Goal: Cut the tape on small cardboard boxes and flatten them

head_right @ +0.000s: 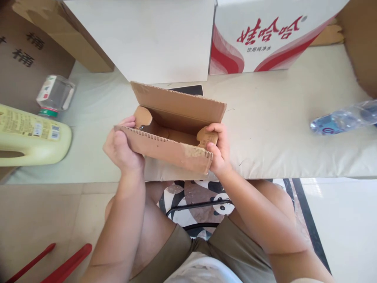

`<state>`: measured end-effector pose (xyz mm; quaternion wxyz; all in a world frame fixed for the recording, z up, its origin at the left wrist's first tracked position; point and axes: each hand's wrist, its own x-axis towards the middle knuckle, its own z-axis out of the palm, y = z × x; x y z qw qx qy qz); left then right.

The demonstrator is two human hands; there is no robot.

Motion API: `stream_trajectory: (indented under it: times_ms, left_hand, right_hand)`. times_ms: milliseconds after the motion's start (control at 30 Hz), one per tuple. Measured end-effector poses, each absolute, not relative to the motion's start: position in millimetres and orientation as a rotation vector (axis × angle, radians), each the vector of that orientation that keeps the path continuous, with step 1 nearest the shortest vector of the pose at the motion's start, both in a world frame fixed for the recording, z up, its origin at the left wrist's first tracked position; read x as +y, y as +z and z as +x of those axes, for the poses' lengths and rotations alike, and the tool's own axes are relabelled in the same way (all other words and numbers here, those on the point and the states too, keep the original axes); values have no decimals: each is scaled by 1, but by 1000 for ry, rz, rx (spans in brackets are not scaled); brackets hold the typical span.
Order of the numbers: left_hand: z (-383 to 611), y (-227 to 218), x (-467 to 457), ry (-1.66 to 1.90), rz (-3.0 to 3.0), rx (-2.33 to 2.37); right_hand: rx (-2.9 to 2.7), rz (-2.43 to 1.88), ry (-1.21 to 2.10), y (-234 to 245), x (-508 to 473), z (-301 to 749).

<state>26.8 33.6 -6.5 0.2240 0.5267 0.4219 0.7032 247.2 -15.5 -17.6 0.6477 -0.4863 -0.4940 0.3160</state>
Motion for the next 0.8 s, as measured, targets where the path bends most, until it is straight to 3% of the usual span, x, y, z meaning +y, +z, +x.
stream_trajectory:
  times_ms: [400,800]
  left_hand:
    - [24,-5,31,1844,1486,1274]
    - [28,-9,30,1826,1482,1208]
  right_hand:
    - [-1070,-1145,608,-21,-13,241]
    - [-1009,-1111,723,-13,-9,254]
